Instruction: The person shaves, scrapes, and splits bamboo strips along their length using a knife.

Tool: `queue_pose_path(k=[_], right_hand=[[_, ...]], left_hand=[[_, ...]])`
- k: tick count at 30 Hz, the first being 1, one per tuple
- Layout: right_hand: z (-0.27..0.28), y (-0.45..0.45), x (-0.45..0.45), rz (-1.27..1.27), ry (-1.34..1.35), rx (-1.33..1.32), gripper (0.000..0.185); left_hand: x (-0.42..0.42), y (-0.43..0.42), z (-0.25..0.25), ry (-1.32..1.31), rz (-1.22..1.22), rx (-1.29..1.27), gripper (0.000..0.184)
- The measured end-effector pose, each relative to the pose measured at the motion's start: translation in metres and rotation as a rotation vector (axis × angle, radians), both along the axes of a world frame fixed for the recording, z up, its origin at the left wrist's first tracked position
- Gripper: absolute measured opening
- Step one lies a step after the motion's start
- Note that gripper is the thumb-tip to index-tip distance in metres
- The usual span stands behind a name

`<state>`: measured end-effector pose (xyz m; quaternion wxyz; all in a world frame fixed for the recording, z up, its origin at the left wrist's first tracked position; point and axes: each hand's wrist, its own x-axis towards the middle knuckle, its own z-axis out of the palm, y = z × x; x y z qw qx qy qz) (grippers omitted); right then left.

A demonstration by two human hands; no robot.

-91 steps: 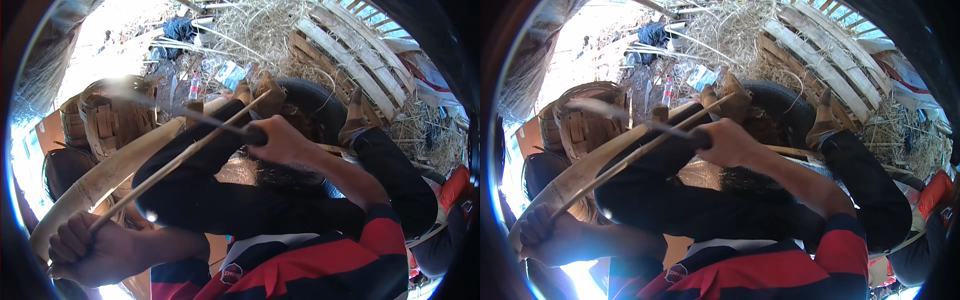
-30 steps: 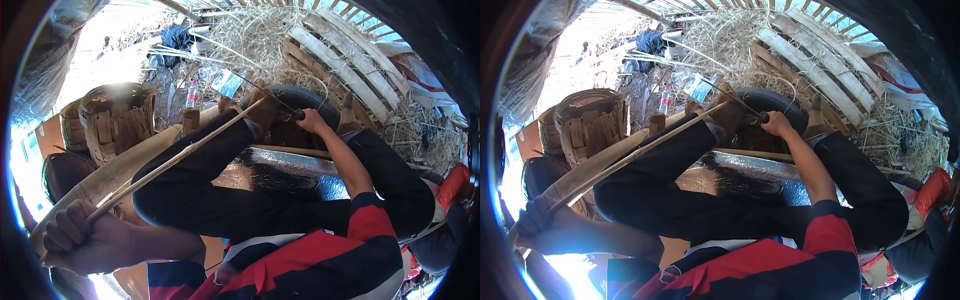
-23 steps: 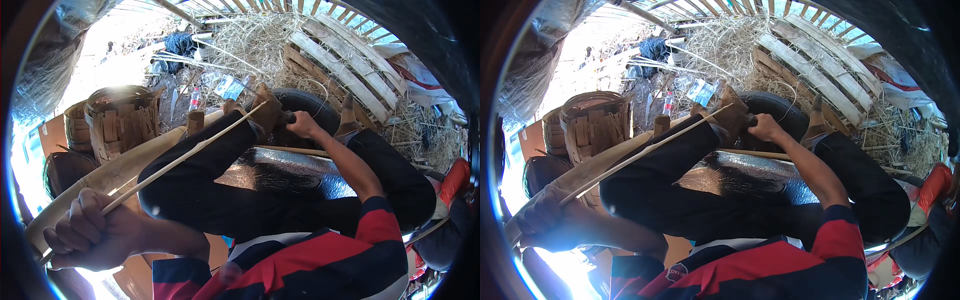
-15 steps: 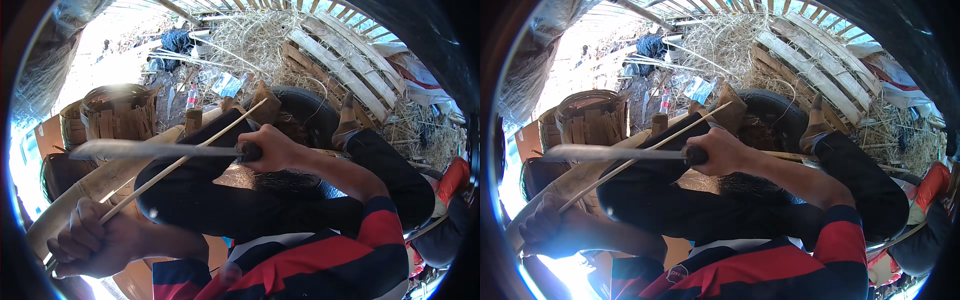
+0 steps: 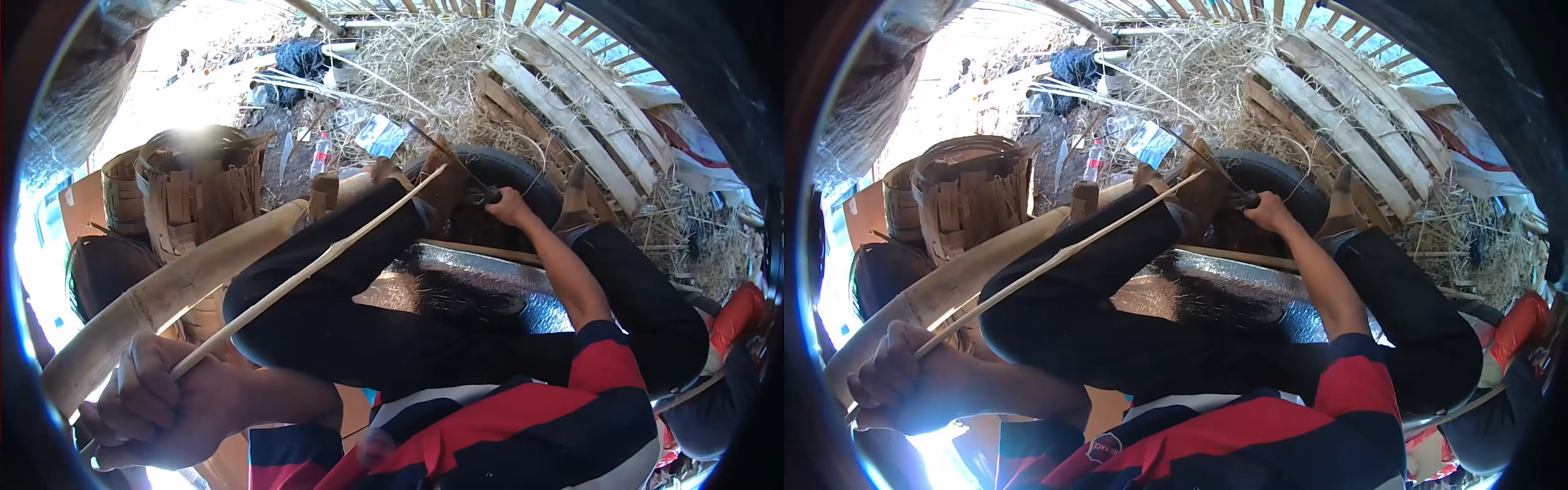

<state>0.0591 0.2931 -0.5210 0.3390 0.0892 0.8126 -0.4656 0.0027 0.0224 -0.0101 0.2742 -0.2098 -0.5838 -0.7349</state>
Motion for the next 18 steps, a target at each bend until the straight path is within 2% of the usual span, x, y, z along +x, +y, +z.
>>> queue_pose_path(k=[2, 4, 6, 8, 9, 11, 14, 15, 17, 18], right_hand=[[0.012, -0.018, -0.002, -0.041, -0.065, -0.094, 0.032], [0.065, -0.036, -0.013, -0.061, -0.158, -0.162, 0.029], [0.094, -0.051, -0.018, 0.002, 0.287, -0.321, 0.022], [0.159, -0.065, -0.032, 0.065, 0.36, -0.485, 0.021], [0.181, -0.068, -0.036, 0.08, 0.354, -0.487, 0.021], [0.207, -0.069, -0.043, 0.308, 0.518, -0.582, 0.022], [0.202, -0.065, -0.044, 0.396, 0.426, -0.534, 0.029], [0.185, -0.062, -0.04, 0.407, 0.421, -0.536, 0.029], [0.113, -0.05, -0.023, 0.175, 0.288, -0.351, 0.026], [0.064, -0.035, -0.016, 0.129, 0.197, -0.176, 0.026]], left_hand=[[0.001, 0.003, 0.0, 0.0, -0.041, -0.016, 0.04], [0.005, 0.001, 0.001, -0.011, -0.083, -0.028, 0.039], [0.007, -0.007, 0.002, -0.039, -0.167, -0.037, 0.038], [0.008, -0.014, 0.004, -0.046, -0.147, -0.026, 0.037], [0.01, -0.016, 0.004, -0.048, -0.132, -0.017, 0.037], [0.012, -0.02, 0.005, -0.044, -0.098, -0.004, 0.037], [0.015, -0.025, 0.003, -0.038, -0.055, 0.005, 0.037], [0.016, -0.025, 0.002, -0.04, -0.049, 0.007, 0.036], [0.016, -0.024, 0.001, -0.036, -0.033, 0.006, 0.036], [0.015, -0.024, 0.001, -0.032, -0.028, 0.011, 0.036]])
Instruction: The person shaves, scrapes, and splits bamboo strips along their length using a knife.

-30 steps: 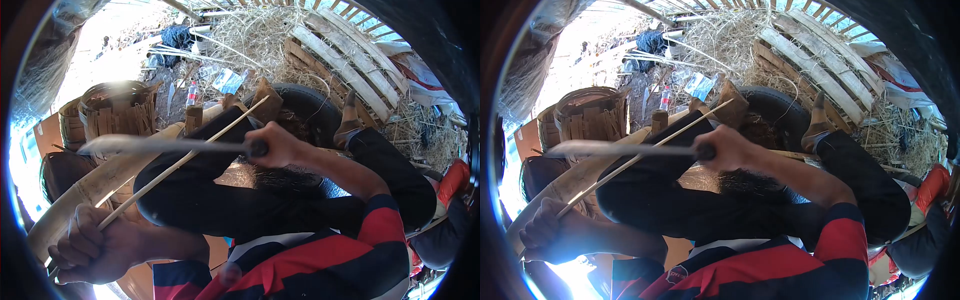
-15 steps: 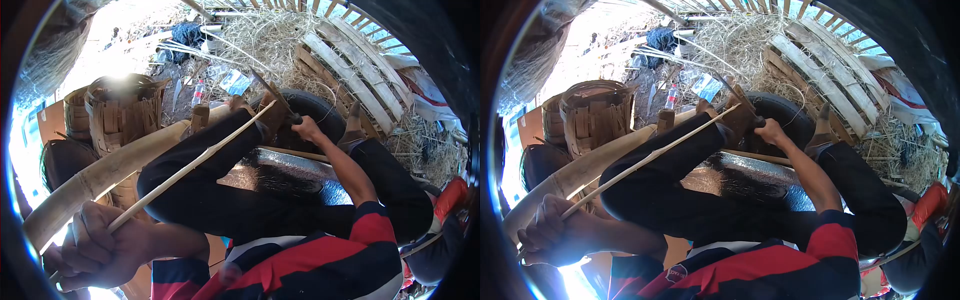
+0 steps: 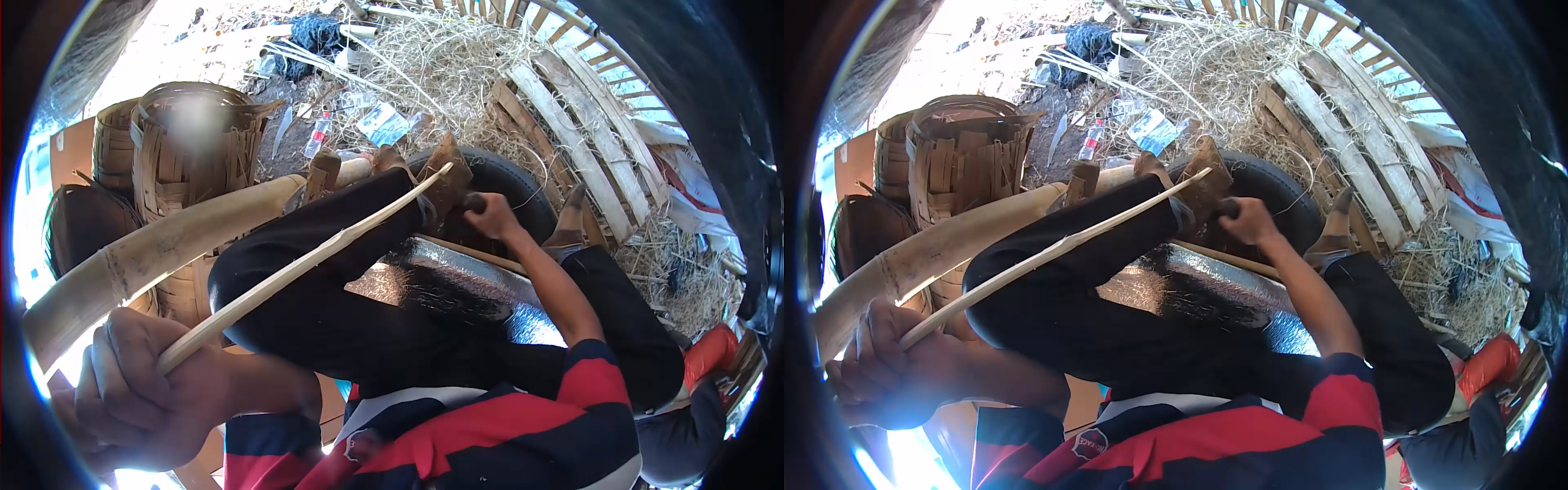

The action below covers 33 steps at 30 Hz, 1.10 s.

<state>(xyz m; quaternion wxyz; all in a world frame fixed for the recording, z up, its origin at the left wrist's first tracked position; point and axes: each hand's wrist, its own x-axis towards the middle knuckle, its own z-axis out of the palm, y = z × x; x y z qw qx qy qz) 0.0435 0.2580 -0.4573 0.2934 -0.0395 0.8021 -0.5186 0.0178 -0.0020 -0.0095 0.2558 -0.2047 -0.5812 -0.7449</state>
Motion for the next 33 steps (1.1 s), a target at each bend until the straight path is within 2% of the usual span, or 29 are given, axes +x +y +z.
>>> queue_pose_path(k=[1, 3, 7, 9, 12, 14, 16, 18, 20, 21, 23, 26, 27, 29, 33], right_hand=[[-0.039, 0.019, 0.004, -0.056, -0.081, 0.176, 0.026], [-0.047, 0.039, 0.004, -0.085, -0.048, 0.358, 0.028], [-0.043, 0.04, 0.013, -0.097, 0.03, 0.235, 0.023], [-0.039, 0.038, 0.01, -0.299, -0.838, -0.272, 0.016], [0.0, 0.015, 0.008, -0.374, -0.844, -0.352, 0.016], [-0.005, 0.006, 0.01, -0.332, -0.77, -0.266, 0.013], [0.019, -0.009, 0.003, -0.155, 0.076, -0.082, 0.015], [0.063, -0.024, -0.01, -0.144, 0.292, -0.211, 0.021], [0.123, -0.034, -0.024, -0.021, 0.173, -0.28, 0.018], [0.132, -0.039, -0.025, -0.02, 0.173, -0.266, 0.018], [0.141, -0.043, -0.024, 0.136, 0.31, -0.511, 0.014], [0.125, -0.039, -0.015, 0.204, 0.156, -0.479, 0.012], [0.098, -0.036, -0.008, 0.14, 0.086, -0.425, 0.011], [0.051, -0.024, 0.009, 0.106, 0.065, -0.343, 0.012], [0.039, -0.014, 0.011, 0.03, 0.104, -0.215, 0.015]], left_hand=[[0.002, 0.002, 0.0, 0.007, 0.007, 0.005, 0.036], [0.004, 0.005, -0.001, 0.015, 0.021, 0.004, 0.036], [0.007, 0.003, -0.001, 0.009, 0.049, 0.014, 0.035], [0.009, 0.002, -0.001, 0.013, 0.053, 0.024, 0.035], [0.012, 0.0, 0.0, 0.011, 0.053, 0.023, 0.035], [0.014, -0.001, -0.001, 0.005, 0.054, 0.024, 0.035], [0.014, -0.002, -0.001, 0.009, 0.051, 0.028, 0.034], [0.014, -0.005, -0.002, 0.003, 0.056, 0.028, 0.034], [0.014, -0.007, -0.003, -0.004, 0.064, 0.036, 0.034], [0.014, -0.009, -0.003, -0.008, 0.073, 0.041, 0.034], [0.016, -0.012, -0.004, -0.015, 0.089, 0.046, 0.034], [0.019, -0.015, -0.005, -0.028, 0.1, 0.049, 0.034], [0.019, -0.017, -0.005, -0.034, 0.1, 0.052, 0.034], [0.019, -0.018, -0.005, -0.044, 0.1, 0.053, 0.034], [0.018, -0.014, -0.005, -0.052, 0.079, 0.051, 0.034]])
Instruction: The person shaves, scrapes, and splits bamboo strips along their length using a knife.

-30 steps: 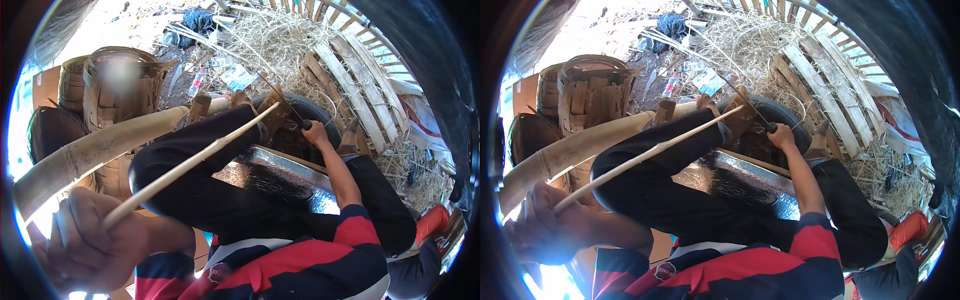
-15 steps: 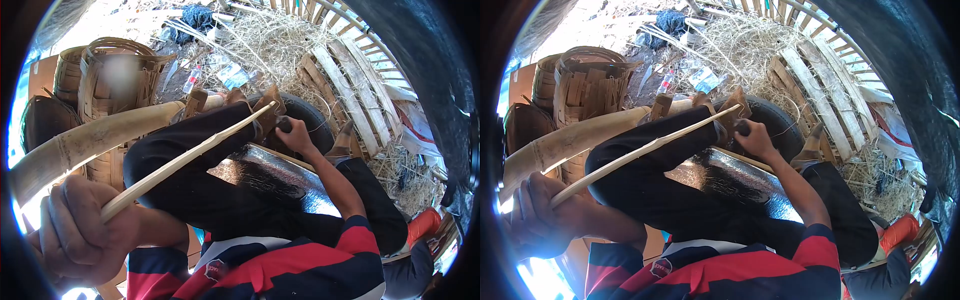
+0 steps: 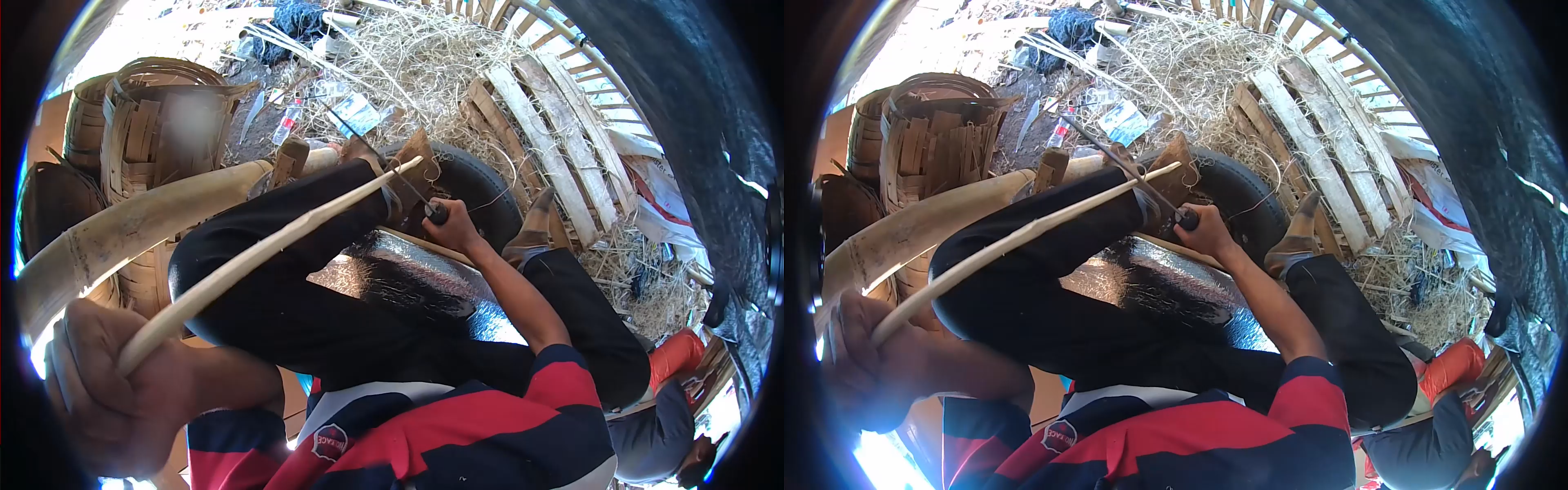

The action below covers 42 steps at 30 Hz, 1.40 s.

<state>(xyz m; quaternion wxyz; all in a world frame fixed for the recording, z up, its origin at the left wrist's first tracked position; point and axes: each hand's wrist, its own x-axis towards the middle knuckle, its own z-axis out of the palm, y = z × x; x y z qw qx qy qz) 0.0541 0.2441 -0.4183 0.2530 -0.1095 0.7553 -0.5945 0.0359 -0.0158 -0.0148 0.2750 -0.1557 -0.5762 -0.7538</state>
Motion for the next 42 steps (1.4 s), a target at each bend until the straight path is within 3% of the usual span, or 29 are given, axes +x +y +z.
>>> queue_pose_path(k=[2, 5, 10, 14, 15, 17, 18, 20, 22, 23, 25, 26, 29, 31, 34, 35, 37, 42], right_hand=[[0.006, -0.003, -0.001, -0.03, -0.007, 0.008, 0.015], [0.06, -0.015, -0.014, -0.12, 0.029, 0.004, 0.016], [0.138, -0.032, -0.035, 0.17, 0.054, -0.224, 0.021], [0.062, -0.029, -0.034, 0.003, -0.167, -0.151, 0.02], [0.037, -0.023, -0.032, 0.004, -0.16, -0.154, 0.02], [0.007, -0.015, -0.036, -0.048, -0.086, 0.175, 0.021], [0.013, -0.015, -0.034, -0.05, -0.092, 0.175, 0.021], [0.039, -0.014, -0.043, -0.082, 0.018, 0.386, 0.022], [0.064, -0.017, -0.042, -0.108, 0.053, 0.255, 0.021], [0.079, -0.019, -0.038, -0.127, 0.076, 0.125, 0.022], [0.131, -0.023, -0.045, -0.009, 0.056, 0.124, 0.024], [0.144, -0.025, -0.048, 0.1, 0.05, 0.119, 0.028], [0.134, -0.026, -0.052, 0.12, 0.058, 0.025, 0.028], [0.075, -0.026, -0.046, -0.013, -0.074, 0.135, 0.029], [-0.028, 0.013, -0.049, -0.036, -0.193, 0.591, 0.035], [-0.042, 0.024, -0.05, -0.029, -0.227, 0.684, 0.038], [-0.013, 0.016, -0.059, -0.028, -0.148, 0.601, 0.039], [0.059, -0.013, -0.055, 0.031, -0.083, 0.231, 0.029]], left_hand=[[-0.001, 0.005, -0.002, 0.003, -0.012, -0.002, 0.034], [-0.001, 0.009, -0.003, -0.006, -0.01, -0.009, 0.034], [-0.004, 0.0, 0.002, -0.051, 0.066, -0.035, 0.034], [-0.012, -0.011, 0.006, -0.158, 0.335, -0.129, 0.034], [-0.014, -0.006, 0.004, -0.13, 0.222, -0.084, 0.033], [-0.021, 0.001, 0.001, -0.064, -0.119, 0.057, 0.03], [-0.025, -0.002, 0.001, -0.078, -0.269, 0.075, 0.031], [-0.024, 0.006, -0.002, -0.074, -0.239, 0.024, 0.029], [-0.021, 0.01, -0.002, -0.065, -0.2, -0.037, 0.03], [-0.016, 0.011, -0.001, -0.112, -0.015, -0.019, 0.032], [-0.015, 0.012, 0.0, -0.174, 0.183, -0.005, 0.034], [-0.023, 0.012, 0.0, -0.187, 0.035, 0.031, 0.032], [-0.027, 0.003, -0.001, -0.195, -0.158, 0.054, 0.029], [-0.023, -0.01, -0.004, -0.178, -0.248, 0.042, 0.026], [-0.024, -0.01, -0.004, -0.141, -0.341, 0.017, 0.025], [-0.028, 0.006, -0.005, -0.086, -0.239, -0.012, 0.024], [-0.032, 0.013, -0.006, -0.023, -0.122, -0.045, 0.024], [-0.03, 0.005, -0.004, -0.116, -0.205, -0.074, 0.027]])
